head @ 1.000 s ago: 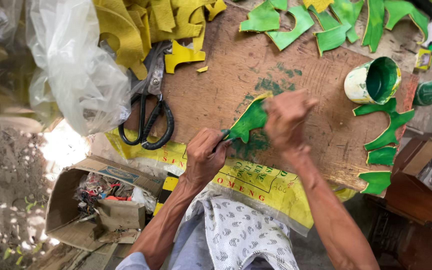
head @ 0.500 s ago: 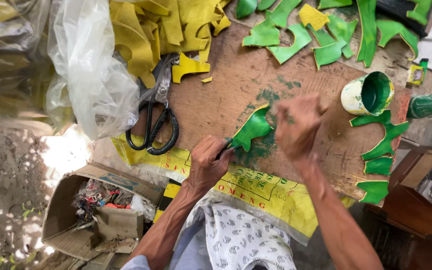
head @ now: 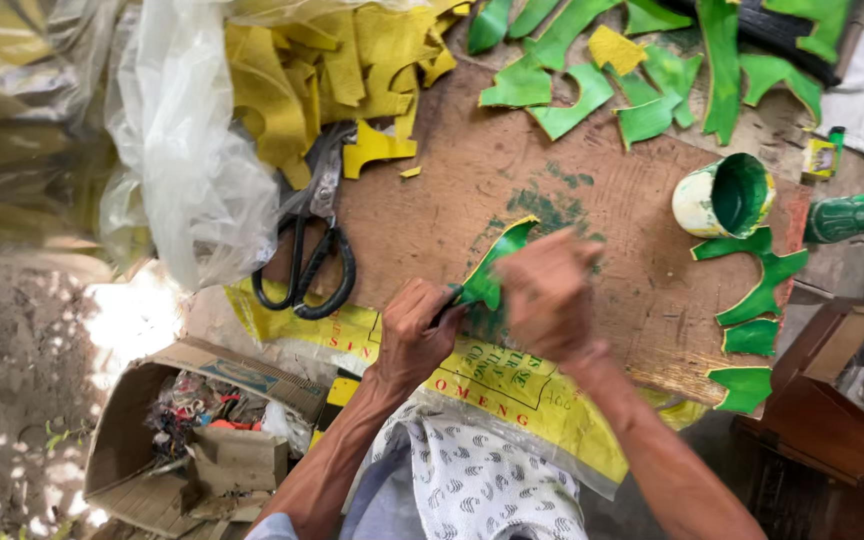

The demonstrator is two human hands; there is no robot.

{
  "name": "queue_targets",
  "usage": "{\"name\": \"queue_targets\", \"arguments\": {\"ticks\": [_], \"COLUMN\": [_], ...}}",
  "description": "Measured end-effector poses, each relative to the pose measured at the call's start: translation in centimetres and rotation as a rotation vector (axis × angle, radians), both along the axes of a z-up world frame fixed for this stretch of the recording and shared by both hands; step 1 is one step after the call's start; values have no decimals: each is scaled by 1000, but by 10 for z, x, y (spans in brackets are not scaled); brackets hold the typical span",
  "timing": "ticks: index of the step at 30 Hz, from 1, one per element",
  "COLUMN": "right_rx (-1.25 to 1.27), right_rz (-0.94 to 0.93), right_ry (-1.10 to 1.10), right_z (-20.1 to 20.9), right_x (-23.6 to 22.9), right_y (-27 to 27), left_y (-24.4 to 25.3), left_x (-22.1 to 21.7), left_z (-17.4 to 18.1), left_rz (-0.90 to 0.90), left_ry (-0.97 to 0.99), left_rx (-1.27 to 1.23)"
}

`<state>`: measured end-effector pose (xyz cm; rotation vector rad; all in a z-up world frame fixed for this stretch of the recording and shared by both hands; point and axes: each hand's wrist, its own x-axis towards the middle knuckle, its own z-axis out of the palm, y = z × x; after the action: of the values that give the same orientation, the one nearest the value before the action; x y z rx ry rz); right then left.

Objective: The person paints yellow felt pieces green using a small brush and a container of green paint. They repeatedly dip the brush into the paint, apply it to the felt pieces, and place the painted pieces on a mat to dry.

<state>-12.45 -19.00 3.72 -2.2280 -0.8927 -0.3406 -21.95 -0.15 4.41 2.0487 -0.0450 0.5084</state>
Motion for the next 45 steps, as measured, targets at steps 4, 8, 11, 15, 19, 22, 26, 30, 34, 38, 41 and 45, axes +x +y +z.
{"name": "queue_targets", "arguments": {"ticks": [4, 8, 11, 15, 19, 22, 26, 30, 34, 38, 41, 45], "right_rx": [-209, 47, 287, 56, 59, -33, -77, -289, -41, 340, 293, 250], "right_rz": [-102, -283, -376, -331, -173, -118, -102, -60, 49, -448, -498, -612], "right_ry": [-134, 0, 160, 59, 80, 57, 56, 39, 122, 433, 274, 279], "right_z": [-16, 14, 33, 43, 36, 30, 10, -15, 27, 77, 73, 53], "right_x": [47, 103, 86, 51, 31, 30, 36, 28, -64, -48, -48, -64], "right_y": [13, -27, -38, -41, -28, -9, 0, 2, -23, -88, -108, -127], "left_y": [2, -4, -20, -1, 22, 20, 21, 15, 21, 22, 16, -8], "left_x": [3, 8, 11, 26, 98, 170, 196, 193, 187, 190, 195, 212], "left_z": [0, 6, 18, 36, 8, -7, -15, -20, -20, -19, 10, 86], "left_rz": [-20, -9, -37, -91, -215, -630, -722, -664, -620, -696, -768, -811], "left_ry": [8, -4, 19, 97, 142, 479, 543, 532, 543, 473, 493, 583], "left_rx": [8, 23, -10, -52, -6, -205, -96, -117, -178, -149, -158, -154]}}
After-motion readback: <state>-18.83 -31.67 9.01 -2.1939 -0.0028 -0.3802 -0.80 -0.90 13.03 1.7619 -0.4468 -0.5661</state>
